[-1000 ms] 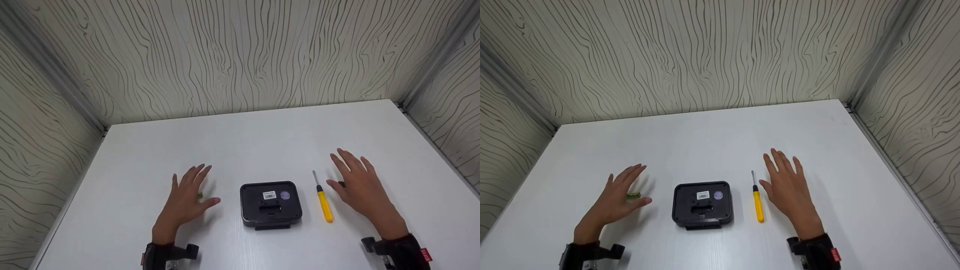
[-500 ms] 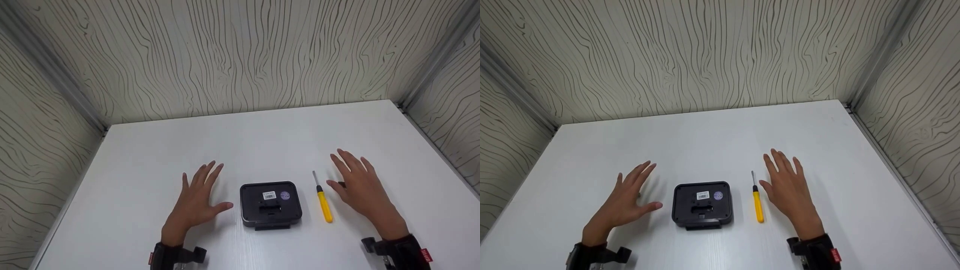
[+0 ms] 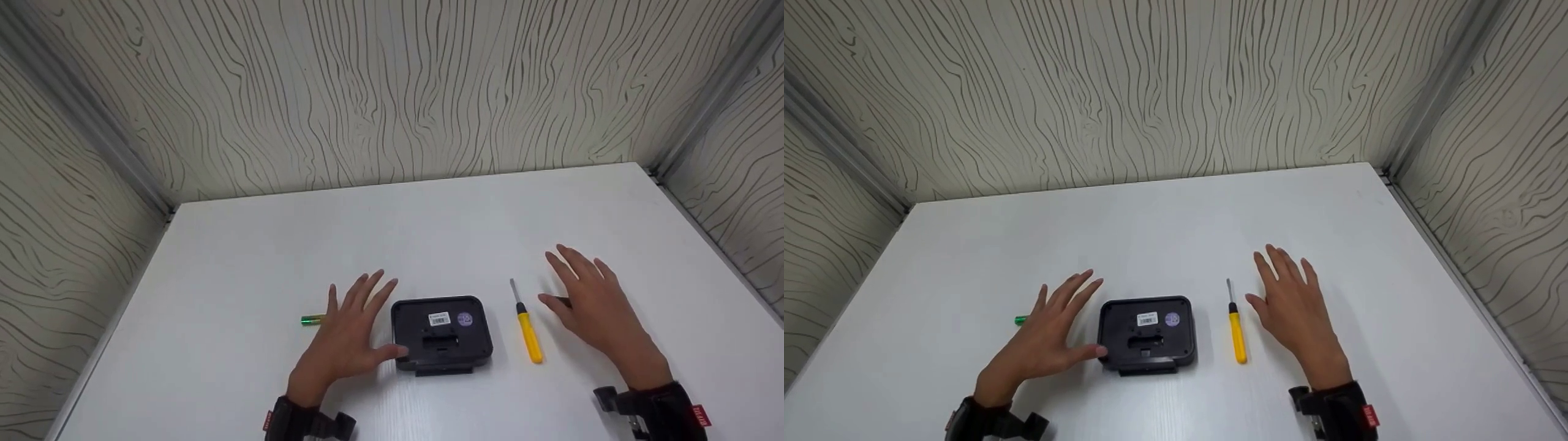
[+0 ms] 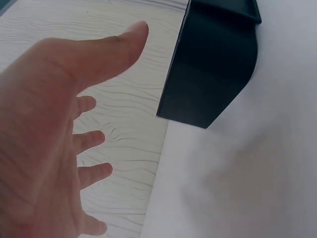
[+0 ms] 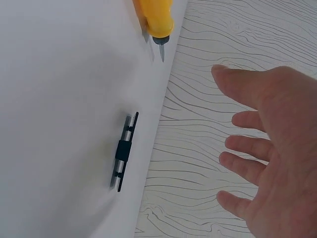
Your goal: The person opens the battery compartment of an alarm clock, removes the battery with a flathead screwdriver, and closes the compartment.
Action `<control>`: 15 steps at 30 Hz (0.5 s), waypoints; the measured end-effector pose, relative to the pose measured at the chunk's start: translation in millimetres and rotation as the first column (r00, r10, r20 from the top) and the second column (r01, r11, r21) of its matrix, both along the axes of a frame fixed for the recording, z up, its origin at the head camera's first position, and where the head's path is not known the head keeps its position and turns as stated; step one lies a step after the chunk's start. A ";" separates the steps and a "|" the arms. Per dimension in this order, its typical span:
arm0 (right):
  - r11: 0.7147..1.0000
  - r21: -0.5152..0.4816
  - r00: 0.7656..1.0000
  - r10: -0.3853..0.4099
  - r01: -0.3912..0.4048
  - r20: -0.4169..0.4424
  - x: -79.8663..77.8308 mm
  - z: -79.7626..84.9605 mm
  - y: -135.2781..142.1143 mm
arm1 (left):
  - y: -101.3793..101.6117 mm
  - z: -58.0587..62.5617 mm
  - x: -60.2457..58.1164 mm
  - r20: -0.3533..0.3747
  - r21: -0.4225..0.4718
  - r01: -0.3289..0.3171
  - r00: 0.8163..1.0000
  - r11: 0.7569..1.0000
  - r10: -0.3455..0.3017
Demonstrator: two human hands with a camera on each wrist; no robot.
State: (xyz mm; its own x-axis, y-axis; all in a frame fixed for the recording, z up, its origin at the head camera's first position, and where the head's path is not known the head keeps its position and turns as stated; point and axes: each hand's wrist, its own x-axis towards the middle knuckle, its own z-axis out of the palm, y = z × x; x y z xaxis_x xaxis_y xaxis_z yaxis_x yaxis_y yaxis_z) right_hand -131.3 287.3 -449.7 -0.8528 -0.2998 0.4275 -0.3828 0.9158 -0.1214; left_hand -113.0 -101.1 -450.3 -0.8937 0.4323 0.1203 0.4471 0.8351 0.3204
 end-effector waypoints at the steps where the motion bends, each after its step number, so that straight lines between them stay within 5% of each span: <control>1: 1.000 -0.002 1.000 -0.004 0.004 0.005 0.1 -0.2 0.9 | 1.9 -0.6 0.4 0.001 -0.007 0.009 1.000 1.000 -0.009; 15: 0.998 -0.001 0.987 -0.058 0.059 0.152 0.3 -4.9 16.4 | 19.0 -15.3 2.3 0.077 -0.013 0.086 0.993 0.996 -0.085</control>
